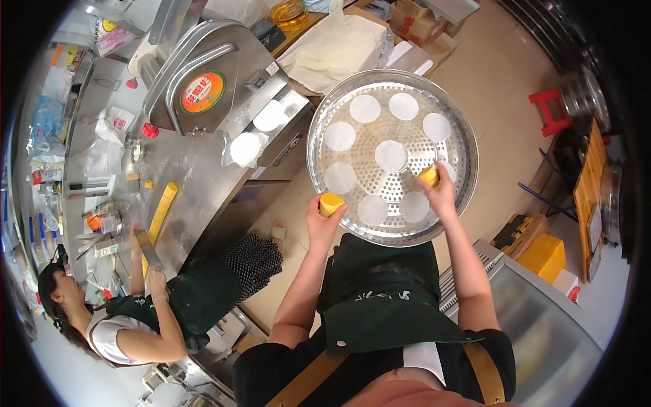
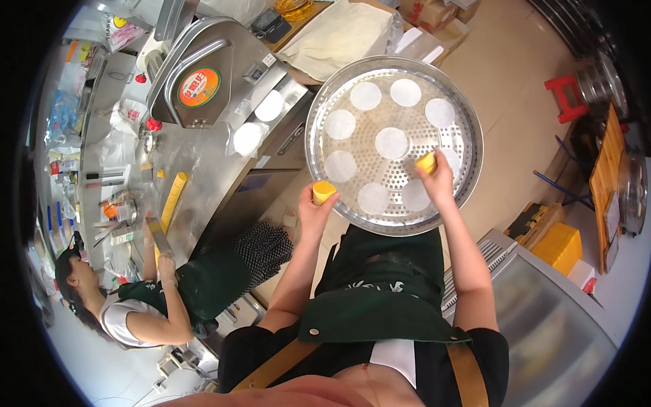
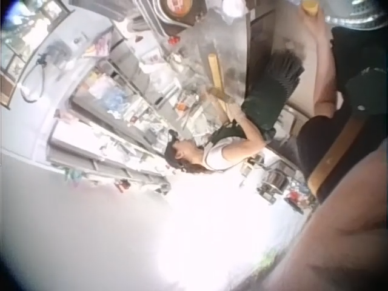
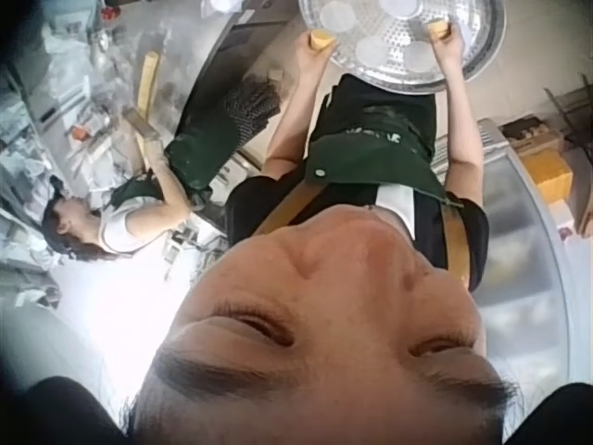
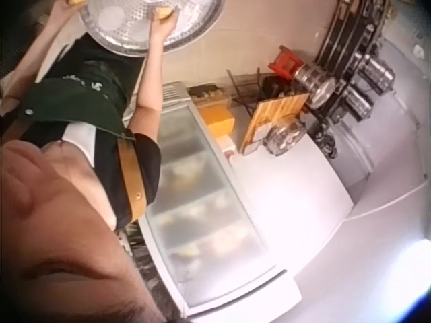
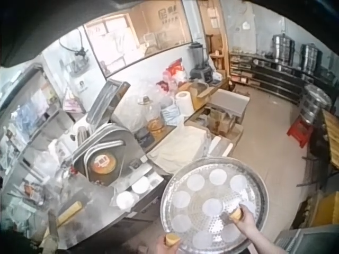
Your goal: The recorder and a coworker cut rolls of yellow dough into smaller buns and arrange them on a steamer tray with paper liners.
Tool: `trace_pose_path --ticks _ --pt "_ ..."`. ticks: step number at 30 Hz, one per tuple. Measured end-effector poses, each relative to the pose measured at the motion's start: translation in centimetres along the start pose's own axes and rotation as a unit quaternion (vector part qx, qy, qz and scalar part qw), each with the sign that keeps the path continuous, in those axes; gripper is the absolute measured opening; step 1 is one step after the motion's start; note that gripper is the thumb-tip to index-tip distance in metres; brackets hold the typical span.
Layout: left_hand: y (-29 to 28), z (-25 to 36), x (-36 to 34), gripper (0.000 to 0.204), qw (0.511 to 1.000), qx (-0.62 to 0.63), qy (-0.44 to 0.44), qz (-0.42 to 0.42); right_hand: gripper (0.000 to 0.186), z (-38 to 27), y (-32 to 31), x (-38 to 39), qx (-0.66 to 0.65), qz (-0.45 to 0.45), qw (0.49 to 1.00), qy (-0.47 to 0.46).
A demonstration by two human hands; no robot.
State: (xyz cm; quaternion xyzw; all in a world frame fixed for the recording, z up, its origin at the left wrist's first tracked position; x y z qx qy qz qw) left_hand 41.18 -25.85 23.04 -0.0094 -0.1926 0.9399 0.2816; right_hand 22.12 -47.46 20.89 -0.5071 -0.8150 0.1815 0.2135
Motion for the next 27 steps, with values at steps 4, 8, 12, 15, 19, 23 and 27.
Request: trace_pose_path --ticks 4,8,12,15,19,23,27 --pt "1.1 -0.9 0.2 0.044 0.995 0.058 -0.075 0.004 0.059 1.2 1.9 -7.7 0.004 -0.003 0.999 -0.052" --pt "1.9 -1.2 1.6 0.042 0.993 0.022 -0.102 0.052 0.058 1.5 4.1 -14.7 0.115 0.021 0.982 -0.15" --pt "2.9 -0.5 3.7 0.041 0.984 0.03 -0.108 0.141 0.056 0.8 6.1 -18.8 0.164 -0.004 0.966 -0.2" --pt "4.5 -0.3 4.9 0.043 0.967 0.082 -0.175 0.168 0.055 0.5 7.1 -20.4 0.185 -0.025 0.962 -0.199" --pt "6.1 -0.8 4.9 0.043 0.961 0.097 -0.196 0.169 0.056 0.6 8.1 -21.4 0.209 -0.043 0.959 -0.185" --pt "7.0 -1.1 3.4 0.044 0.966 0.077 -0.185 0.163 0.057 0.4 8.0 -21.4 0.245 -0.065 0.954 -0.162" --pt "8.8 -0.3 -0.9 0.045 0.983 0.03 -0.126 0.126 0.06 1.3 7.3 -21.4 0.216 -0.038 0.952 -0.213"
Point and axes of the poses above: each hand's wrist, its own x-axis away from the middle knuckle, its own y-axis out of the palm, z = x × y, the point moved 2 cm from there along -x, towards the middle knuckle, and after that the axes turned 2 degrees about z, right-handed, at the moved point
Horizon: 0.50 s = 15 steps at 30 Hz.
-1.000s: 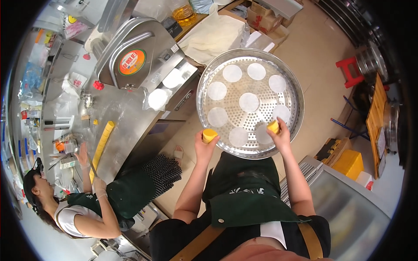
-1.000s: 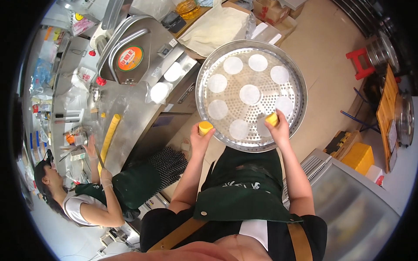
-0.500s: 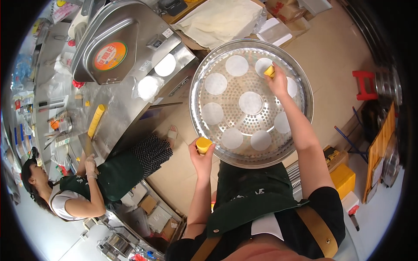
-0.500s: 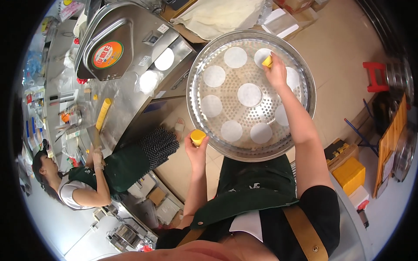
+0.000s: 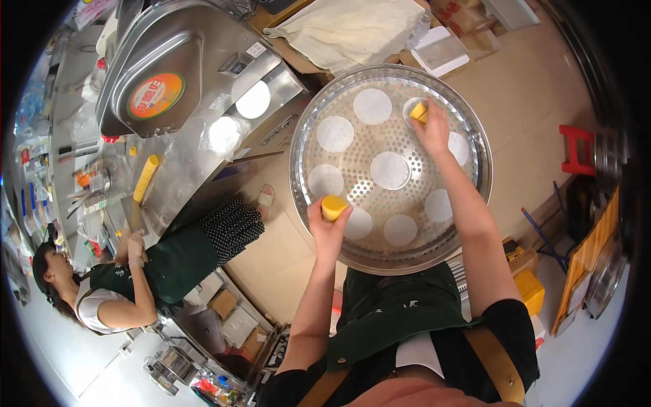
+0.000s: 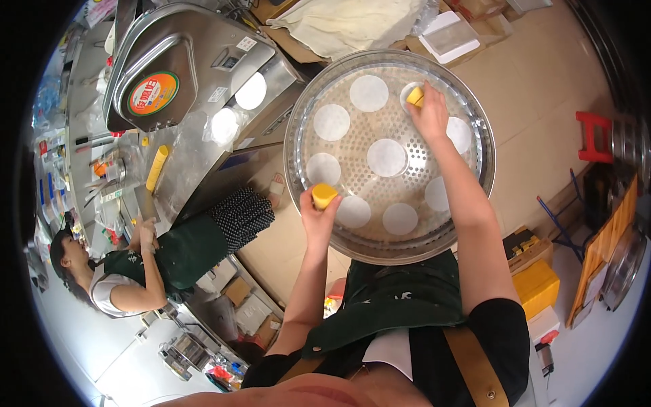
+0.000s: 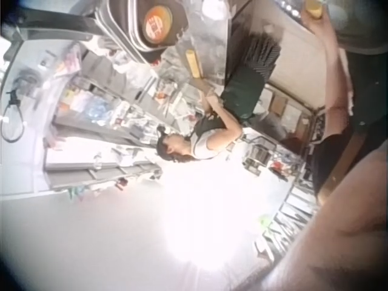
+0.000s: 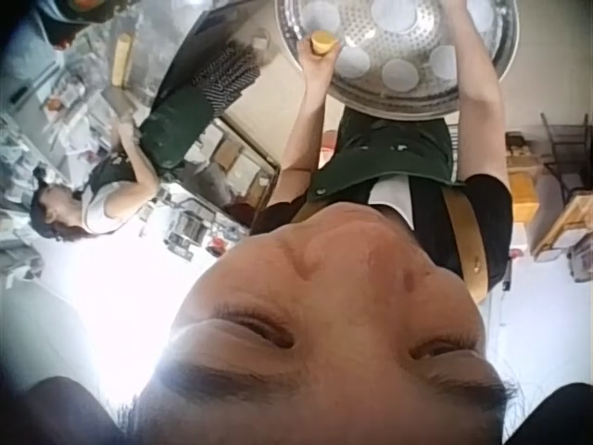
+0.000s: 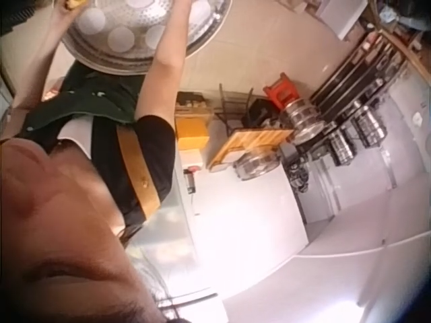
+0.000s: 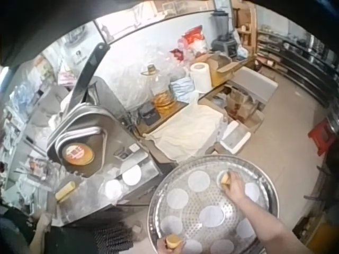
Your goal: The recorder and a coworker cut rolls of yellow dough into smaller buns and arrange them on a steamer tray with paper liners.
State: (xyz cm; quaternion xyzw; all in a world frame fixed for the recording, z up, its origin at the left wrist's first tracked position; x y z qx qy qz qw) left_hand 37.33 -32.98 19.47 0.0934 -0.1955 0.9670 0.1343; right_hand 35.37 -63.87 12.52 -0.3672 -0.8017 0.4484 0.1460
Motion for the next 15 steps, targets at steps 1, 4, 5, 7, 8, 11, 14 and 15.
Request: trace_pose_path --ticks 1,4,5,7,8,11,14,15 --pt "0.8 0.0 -1.2 0.045 1.0 -0.001 0.0 0.003 0.061 -0.2 -0.3 0.2 -0.016 0.027 0.999 -0.02" --pt "4.2 0.0 -4.9 0.046 0.995 -0.061 0.071 -0.027 0.063 -1.1 -2.1 2.4 -0.058 0.049 0.996 -0.037" --pt "5.4 0.2 -6.1 0.046 0.995 -0.059 0.072 -0.024 0.063 -1.1 -2.6 3.6 -0.092 0.039 0.995 -0.022" --pt "8.1 0.6 -8.3 0.046 0.991 -0.086 0.096 -0.033 0.062 -0.6 -4.1 6.2 -0.14 0.023 0.99 0.008" --pt "9.3 0.7 -9.5 0.047 0.985 -0.113 0.12 -0.043 0.062 -0.2 -4.6 7.7 -0.157 0.016 0.987 0.023" --pt "12.1 1.9 -12.6 0.049 0.963 -0.186 0.19 -0.053 0.06 0.1 -7.0 11.5 -0.165 -0.025 0.984 0.066" --pt "14.2 2.2 -15.4 0.05 0.938 -0.236 0.25 -0.053 0.058 1.0 -8.7 14.5 -0.167 -0.05 0.982 0.073" --pt "14.8 2.4 -15.9 0.05 0.937 -0.236 0.25 -0.056 0.057 1.4 -9.2 15.3 -0.167 -0.056 0.981 0.077"
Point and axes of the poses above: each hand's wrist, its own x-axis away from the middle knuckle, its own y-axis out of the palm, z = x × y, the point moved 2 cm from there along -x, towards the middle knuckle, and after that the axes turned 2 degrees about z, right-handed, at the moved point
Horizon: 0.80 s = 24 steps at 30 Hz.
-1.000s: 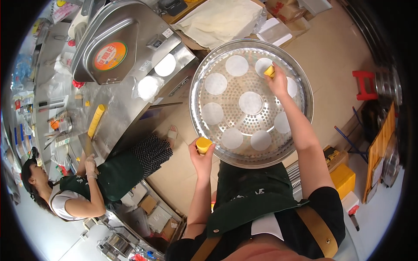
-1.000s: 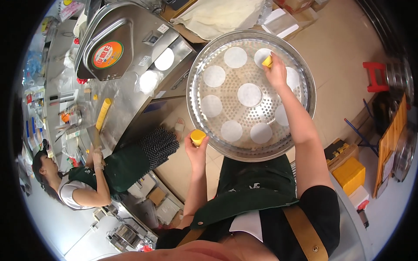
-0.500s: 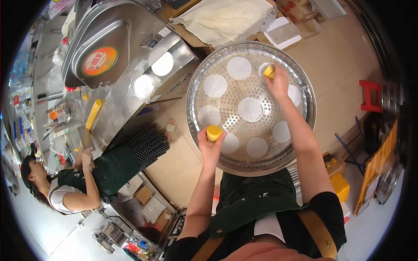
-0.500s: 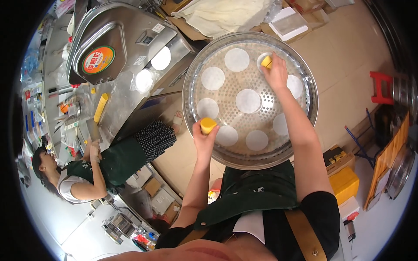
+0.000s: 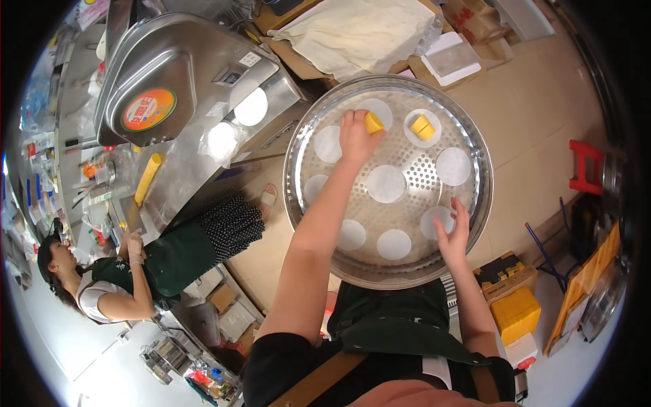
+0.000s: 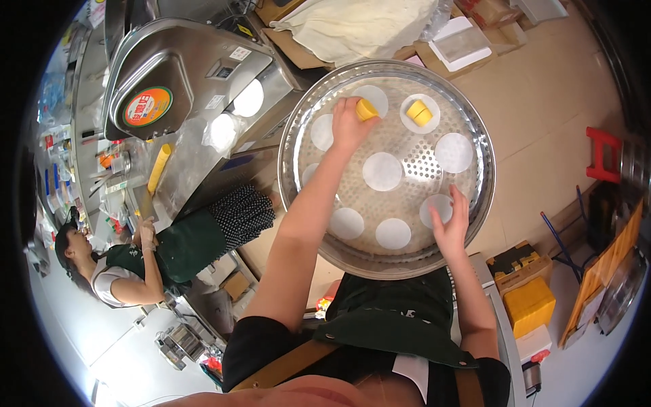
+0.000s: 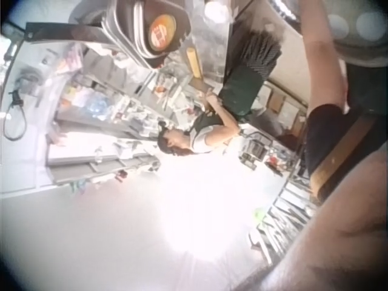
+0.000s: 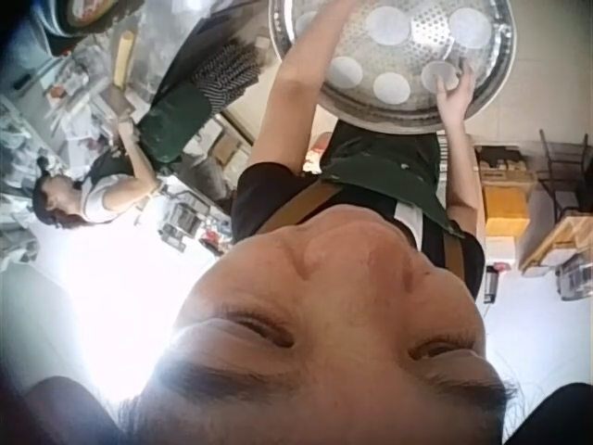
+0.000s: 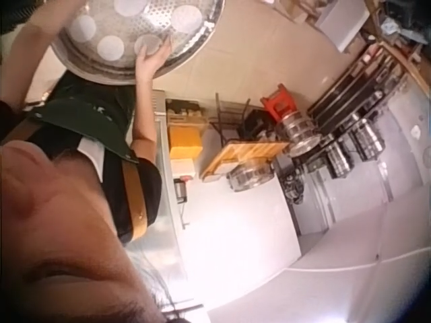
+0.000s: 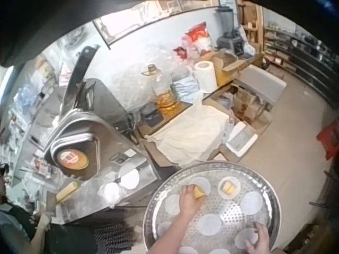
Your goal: The recorder and a coworker cut rolls of yellow dough into smaller buns and arrange them on a steamer tray with paper liners.
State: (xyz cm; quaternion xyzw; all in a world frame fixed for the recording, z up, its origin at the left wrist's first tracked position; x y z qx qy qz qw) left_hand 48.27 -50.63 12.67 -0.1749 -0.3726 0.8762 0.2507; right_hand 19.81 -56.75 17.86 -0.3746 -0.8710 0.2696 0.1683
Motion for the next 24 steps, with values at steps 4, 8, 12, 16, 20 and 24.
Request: trace_pose_path --ticks 4,8,12,16,20,24 --pt "1.7 0.3 -1.6 0.051 0.997 -0.052 0.011 -0.049 0.056 1.0 -0.7 1.7 -0.03 0.0 0.999 0.019" --pt "2.7 0.0 -2.1 0.052 0.995 -0.081 0.035 -0.041 0.057 0.7 -0.7 1.7 -0.052 0.0 0.998 0.042" --pt "2.4 -0.4 -2.1 0.059 0.994 -0.098 0.024 -0.039 0.057 -0.2 -0.2 1.5 -0.071 -0.011 0.997 0.022" --pt "0.4 0.4 -0.7 0.067 0.997 -0.073 -0.02 -0.029 0.057 -0.8 0.4 1.9 -0.073 -0.021 0.997 0.014" --pt "-2.9 0.2 2.1 0.069 0.998 -0.056 0.005 -0.021 0.056 -0.9 1.2 2.9 -0.065 -0.012 0.997 0.038" --pt "-6.0 -0.9 3.9 0.06 0.998 -0.037 0.026 -0.052 0.055 -1.7 3.4 4.8 -0.065 0.028 0.994 0.079"
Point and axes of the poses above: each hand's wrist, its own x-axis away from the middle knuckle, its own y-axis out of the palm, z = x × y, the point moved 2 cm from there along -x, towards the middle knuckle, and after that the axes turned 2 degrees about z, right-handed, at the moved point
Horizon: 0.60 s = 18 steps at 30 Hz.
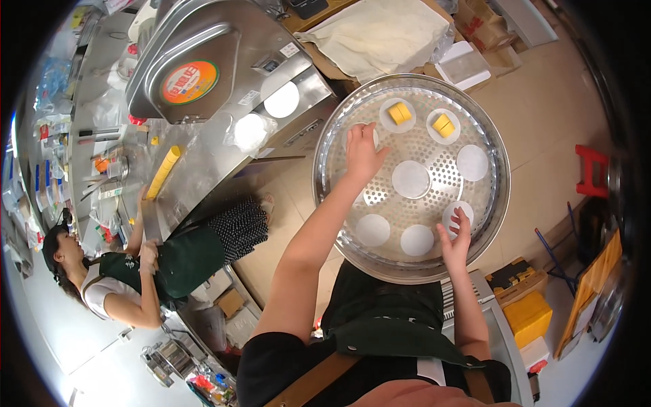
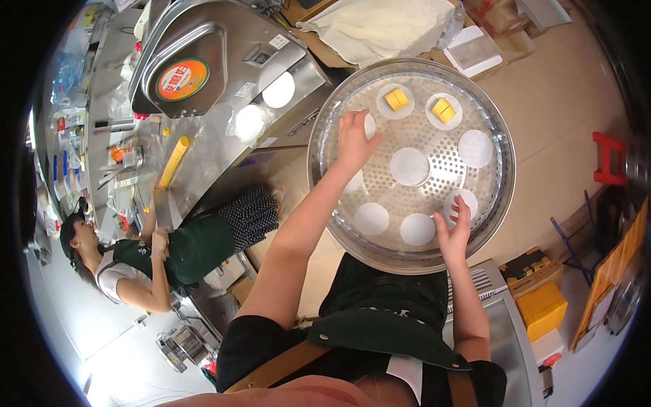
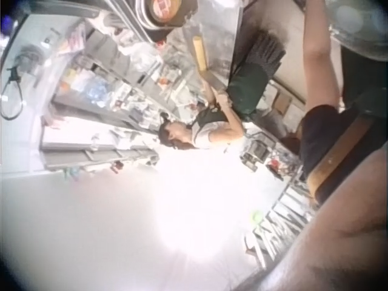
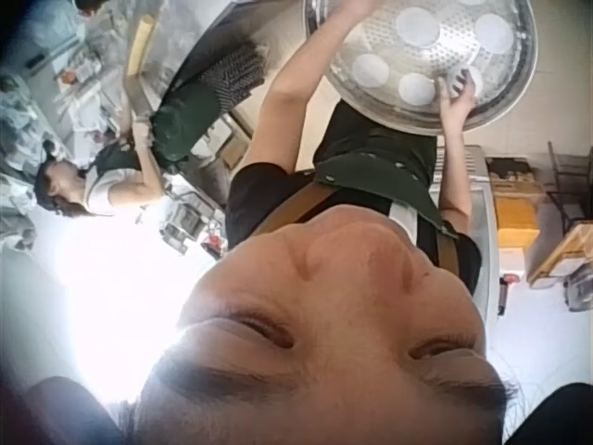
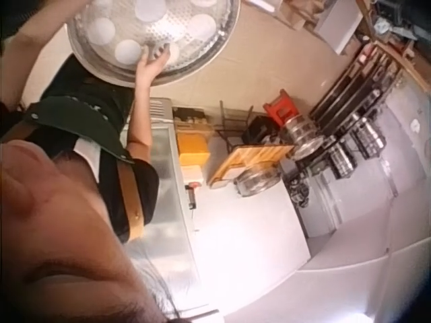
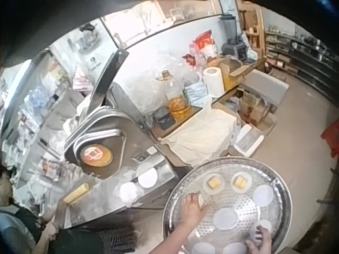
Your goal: The recorder and a coworker cut rolls of yellow dough into smaller buns and arrange them on a steamer tray with paper liners.
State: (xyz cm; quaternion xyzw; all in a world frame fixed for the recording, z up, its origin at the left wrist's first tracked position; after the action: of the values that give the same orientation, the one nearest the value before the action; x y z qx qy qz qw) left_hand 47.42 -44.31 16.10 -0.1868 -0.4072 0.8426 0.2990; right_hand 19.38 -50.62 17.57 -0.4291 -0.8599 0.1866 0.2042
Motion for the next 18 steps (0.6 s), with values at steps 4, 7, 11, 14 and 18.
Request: trace_pose_path --ticks 4,7,11,14,18 --pt "-3.5 0.1 2.2 0.053 0.999 0.024 0.04 -0.018 0.056 -1.0 3.4 2.9 -0.052 0.023 0.998 0.037" --pt "-7.5 0.1 5.4 0.046 0.996 0.059 0.068 -0.006 0.056 -3.5 5.6 4.6 -0.083 -0.014 0.996 0.022" --pt "-12.5 -2.2 10.7 0.039 0.994 0.089 0.026 0.05 0.056 -3.4 7.4 5.5 -0.063 -0.071 0.995 -0.014" --pt "-15.8 -4.5 15.2 0.038 0.989 0.062 -0.055 0.126 0.055 -3.1 6.5 5.0 -0.048 -0.092 0.994 -0.013" --pt "-19.6 -10.6 20.0 0.038 0.971 -0.007 -0.143 0.19 0.052 -2.1 6.1 3.1 -0.013 -0.1 0.994 -0.033"
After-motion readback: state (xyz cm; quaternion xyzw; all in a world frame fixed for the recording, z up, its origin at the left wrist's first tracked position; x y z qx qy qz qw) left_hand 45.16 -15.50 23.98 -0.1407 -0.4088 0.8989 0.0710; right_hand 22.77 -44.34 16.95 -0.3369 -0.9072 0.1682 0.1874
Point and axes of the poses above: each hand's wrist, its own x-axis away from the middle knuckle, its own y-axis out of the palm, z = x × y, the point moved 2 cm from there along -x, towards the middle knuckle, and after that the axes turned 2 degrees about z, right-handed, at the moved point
